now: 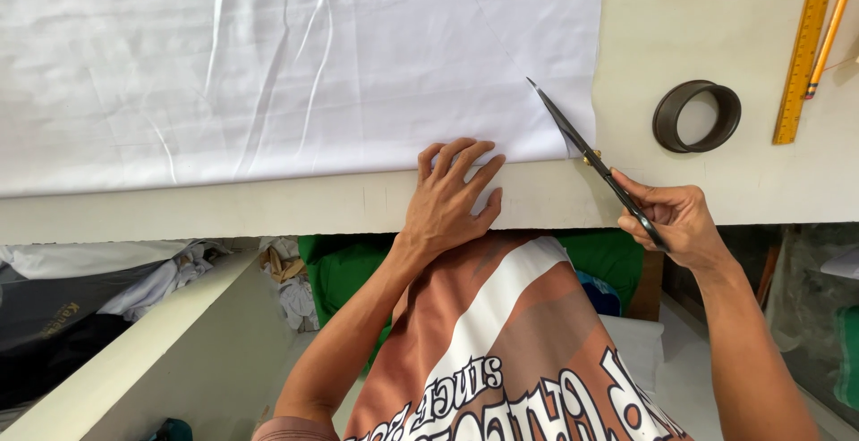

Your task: The person handles a paper pattern and then uses shears to cut a large piece of white fabric on a table. They trim the fabric along marked lines and then use a ruler and pencil to draw straight lines on the cut fabric pieces.

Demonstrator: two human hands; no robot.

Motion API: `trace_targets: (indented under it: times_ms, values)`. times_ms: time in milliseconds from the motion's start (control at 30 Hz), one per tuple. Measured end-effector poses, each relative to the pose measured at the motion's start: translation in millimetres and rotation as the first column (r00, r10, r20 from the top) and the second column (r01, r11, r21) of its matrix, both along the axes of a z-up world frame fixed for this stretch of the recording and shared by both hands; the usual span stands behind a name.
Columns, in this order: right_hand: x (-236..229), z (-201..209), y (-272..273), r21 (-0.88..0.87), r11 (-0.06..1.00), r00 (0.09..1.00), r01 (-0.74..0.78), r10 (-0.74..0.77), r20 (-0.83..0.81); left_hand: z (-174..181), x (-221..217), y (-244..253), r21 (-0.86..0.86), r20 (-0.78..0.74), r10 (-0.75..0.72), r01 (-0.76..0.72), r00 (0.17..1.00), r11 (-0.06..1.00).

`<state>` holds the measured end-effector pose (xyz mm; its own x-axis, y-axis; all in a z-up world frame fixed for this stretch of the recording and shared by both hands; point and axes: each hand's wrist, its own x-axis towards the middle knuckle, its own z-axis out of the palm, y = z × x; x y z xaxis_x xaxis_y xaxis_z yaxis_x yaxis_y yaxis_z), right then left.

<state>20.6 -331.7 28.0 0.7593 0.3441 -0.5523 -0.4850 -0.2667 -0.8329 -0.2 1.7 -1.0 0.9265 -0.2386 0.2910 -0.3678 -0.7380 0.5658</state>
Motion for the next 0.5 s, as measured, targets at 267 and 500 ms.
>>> trace_targets:
  times_ms: [267,500]
  values:
    - [2,-11,1,0.084,0.996,1.0,0.008,-0.008,0.001,0,0,1,-0.007,0.022,0.002,-0.002,1.0,1.0]
    - [-9,-24,-7,0.074,0.997,1.0,0.016,-0.017,0.003,1,1,2,0.01,0.033,0.004,-0.004,0.999,1.0]
